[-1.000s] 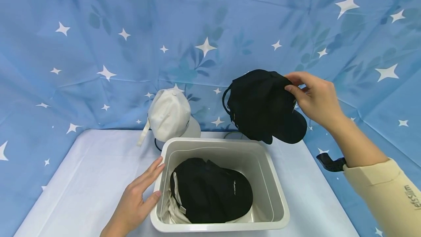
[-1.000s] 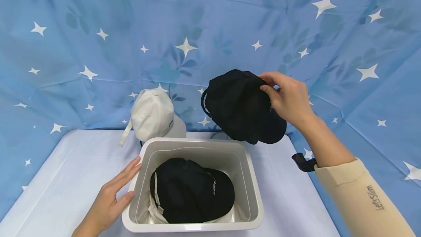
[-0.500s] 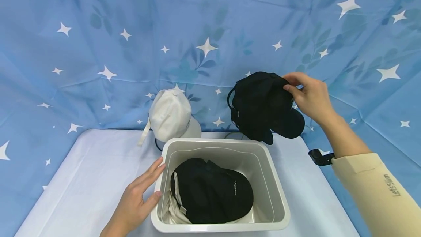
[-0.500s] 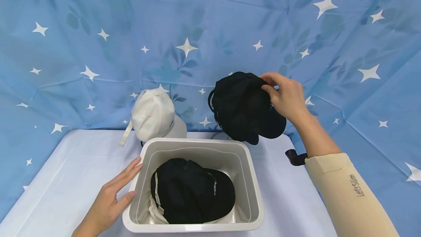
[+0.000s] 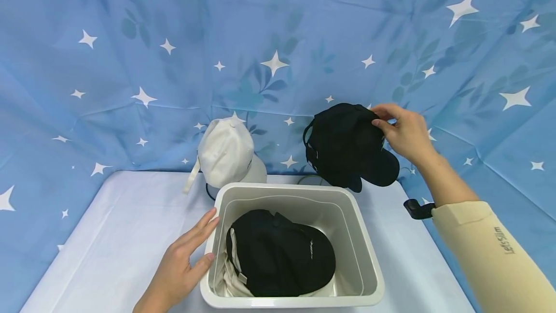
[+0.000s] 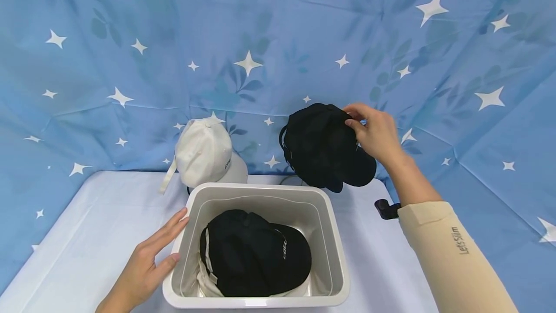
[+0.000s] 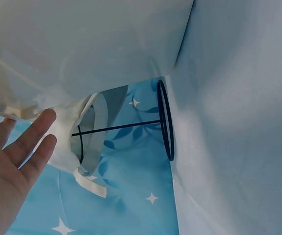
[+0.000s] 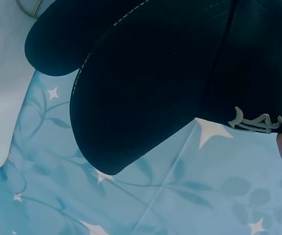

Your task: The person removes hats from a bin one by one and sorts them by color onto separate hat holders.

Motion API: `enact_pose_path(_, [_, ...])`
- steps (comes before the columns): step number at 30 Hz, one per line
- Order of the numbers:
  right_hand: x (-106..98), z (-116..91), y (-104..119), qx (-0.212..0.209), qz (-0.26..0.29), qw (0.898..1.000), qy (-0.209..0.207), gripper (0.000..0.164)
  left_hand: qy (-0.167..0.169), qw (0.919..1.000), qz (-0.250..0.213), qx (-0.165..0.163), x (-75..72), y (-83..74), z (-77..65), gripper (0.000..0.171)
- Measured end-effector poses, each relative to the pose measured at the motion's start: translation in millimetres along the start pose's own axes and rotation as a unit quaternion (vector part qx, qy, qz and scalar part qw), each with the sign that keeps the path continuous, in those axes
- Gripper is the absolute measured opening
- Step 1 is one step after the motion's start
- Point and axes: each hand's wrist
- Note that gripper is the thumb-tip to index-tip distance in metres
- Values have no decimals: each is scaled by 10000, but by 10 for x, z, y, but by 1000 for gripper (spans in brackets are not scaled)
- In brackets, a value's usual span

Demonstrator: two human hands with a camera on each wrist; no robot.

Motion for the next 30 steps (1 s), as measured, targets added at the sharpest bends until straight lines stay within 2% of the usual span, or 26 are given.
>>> enact_pose_path(9, [123,-6,-92,356,-52,9987,353,22,12,10000,-56,4,-2,1,0,67])
enact_pose_path(16, [183,-38,-180,342,-96,9984,438,23,25,10000,-72,13,1,14,-7,67])
enact_pose_path(23, [241,-61,-248,576,-88,9964,616,24,37,10000,-69,-38,-6,16,-3,65])
enact_pose_path(30, [333,-70,-331,446,-28,9974,571,22,33,10000,-55,-43,-6,16,1,66])
Point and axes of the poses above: each hand's wrist, its own z-axis towards the middle knuckle, its own x-axis out of the palm, y = z × x, and after that the axes turned 15 degrees about x, right-handed
